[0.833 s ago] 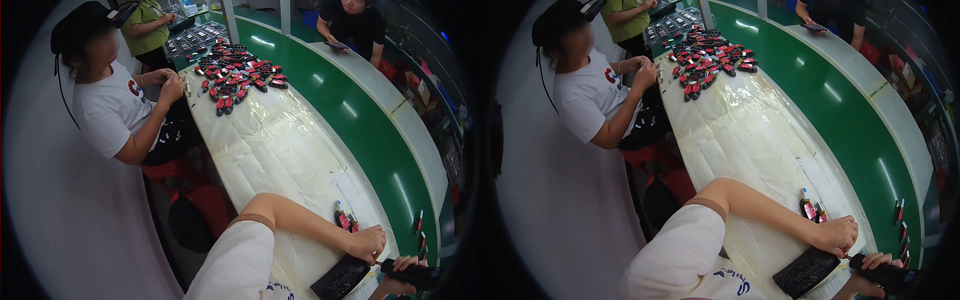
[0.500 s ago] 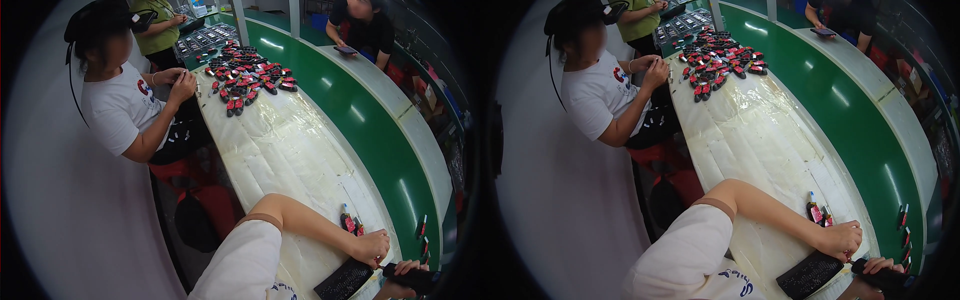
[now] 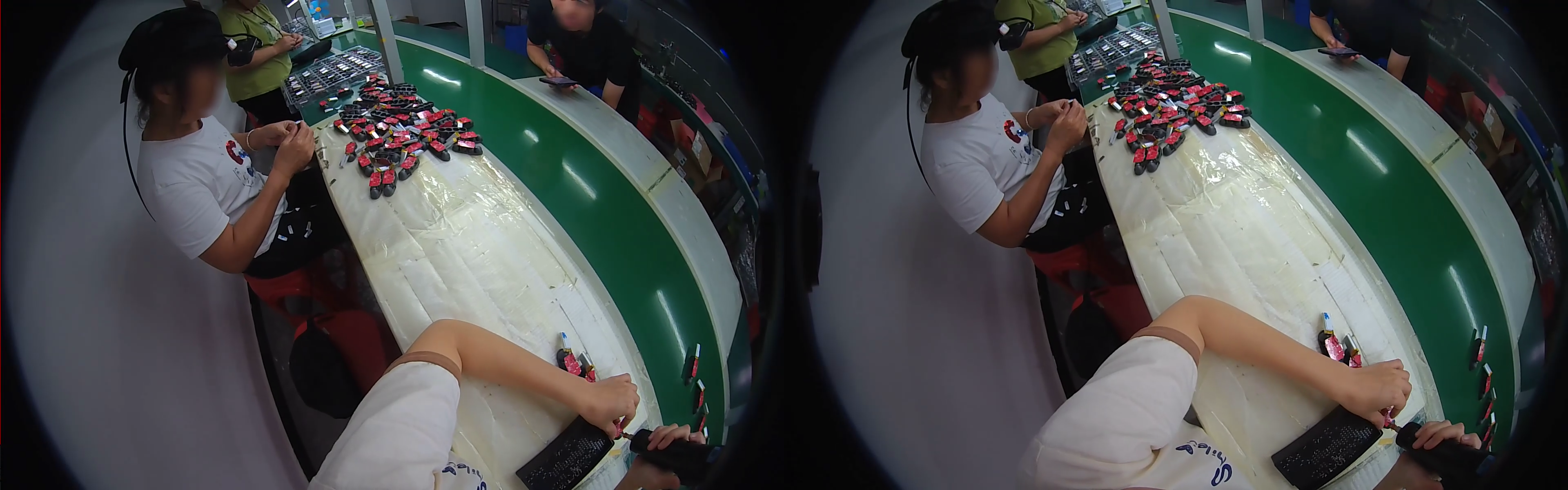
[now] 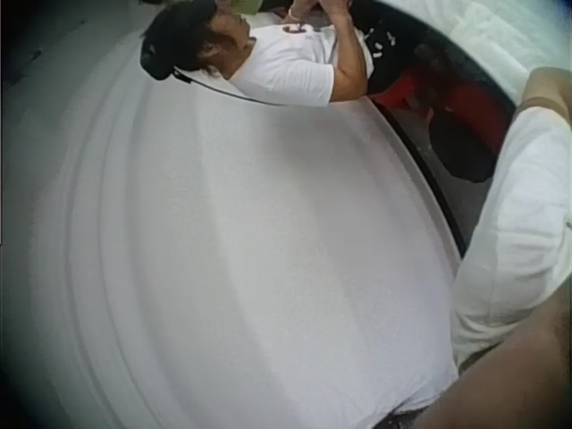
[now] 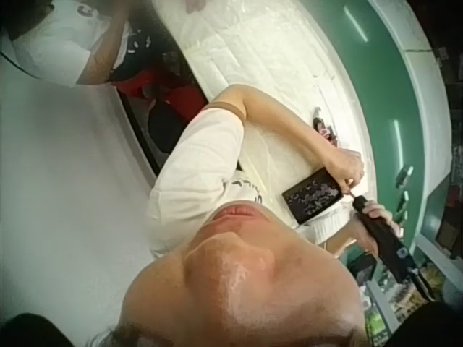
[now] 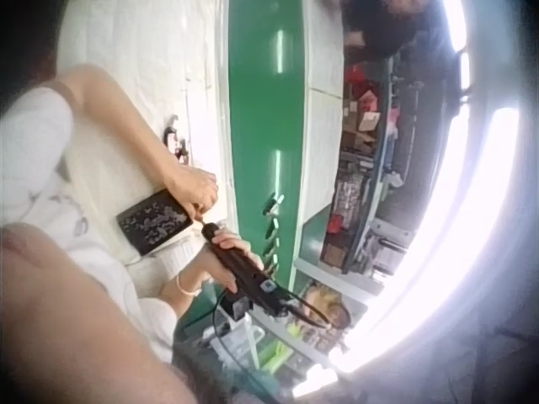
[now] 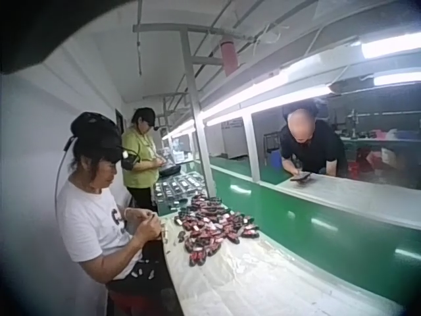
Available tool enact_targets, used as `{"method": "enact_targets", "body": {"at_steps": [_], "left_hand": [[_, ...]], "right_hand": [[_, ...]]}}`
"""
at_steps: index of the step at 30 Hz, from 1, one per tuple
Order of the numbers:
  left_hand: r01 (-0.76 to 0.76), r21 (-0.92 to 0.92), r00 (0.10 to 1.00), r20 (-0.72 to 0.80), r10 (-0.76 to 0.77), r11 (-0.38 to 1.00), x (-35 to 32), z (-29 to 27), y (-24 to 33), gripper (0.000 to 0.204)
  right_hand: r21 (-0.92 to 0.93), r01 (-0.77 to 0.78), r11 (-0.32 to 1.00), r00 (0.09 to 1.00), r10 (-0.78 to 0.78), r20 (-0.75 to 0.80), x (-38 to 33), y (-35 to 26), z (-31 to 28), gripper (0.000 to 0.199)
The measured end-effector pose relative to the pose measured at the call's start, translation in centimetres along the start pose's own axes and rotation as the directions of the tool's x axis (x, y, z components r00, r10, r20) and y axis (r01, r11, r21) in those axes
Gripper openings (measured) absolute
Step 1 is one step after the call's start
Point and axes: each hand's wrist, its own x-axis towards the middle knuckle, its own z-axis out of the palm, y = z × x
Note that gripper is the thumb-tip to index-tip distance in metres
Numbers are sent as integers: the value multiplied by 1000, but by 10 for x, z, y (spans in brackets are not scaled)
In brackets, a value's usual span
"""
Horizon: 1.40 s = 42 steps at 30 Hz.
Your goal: The person assembles small electronic devices by inserting batteries into plastic housings and securing them with an electric screwdriver.
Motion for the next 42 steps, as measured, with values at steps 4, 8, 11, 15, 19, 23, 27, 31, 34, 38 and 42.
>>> {"method": "enact_targets", "body": {"at_steps": [4, 8, 11, 15, 19, 23, 27, 31, 34, 38, 42], "left_hand": [[-1, -42, 989, 150, 8, 999, 4, -3, 0, 14], [9, -37, 981, 195, -1, 999, 3, 0, -3, 12], [28, -61, 987, 160, -17, 998, -3, -9, 0, 12], [36, -71, 974, 228, -19, 997, -6, -29, 5, 12], [36, -106, 964, 264, -7, 994, -3, -31, 3, 9], [50, -102, 956, 292, -19, 994, 0, -33, 5, 10], [47, -93, 955, 297, -18, 995, 0, -35, 4, 11], [45, -98, 964, 265, -17, 994, -2, -33, 2, 10], [7, -121, 979, 203, 18, 993, -3, -31, -1, 10], [27, -189, 983, 185, 9, 982, -2, -28, -3, 8], [56, -180, 982, 188, -22, 982, 0, -31, -2, 12]], "right_hand": [[-52, 65, 997, 998, -64, 3, 3, -6, -4, 70], [-78, 75, 994, 992, -82, -93, 1, -3, -3, 65], [-31, -140, 990, 945, 124, -302, -5, -4, -5, 90], [-65, -93, 994, 965, 74, -252, 2, -4, 4, 82], [-98, -81, 992, 965, 54, -258, 3, -8, 2, 80], [-94, -77, 993, 967, 51, -250, 3, -11, 0, 78], [-77, -80, 994, 975, 61, -216, 2, -11, -2, 78], [-69, -78, 995, 973, 61, -221, 1, -9, -1, 78], [-59, -70, 996, 972, 55, -228, 2, -10, 0, 77], [-74, -65, 995, 972, 46, -230, 3, -12, -1, 77], [-70, -71, 995, 974, 54, -221, 3, -8, -4, 78]]}}
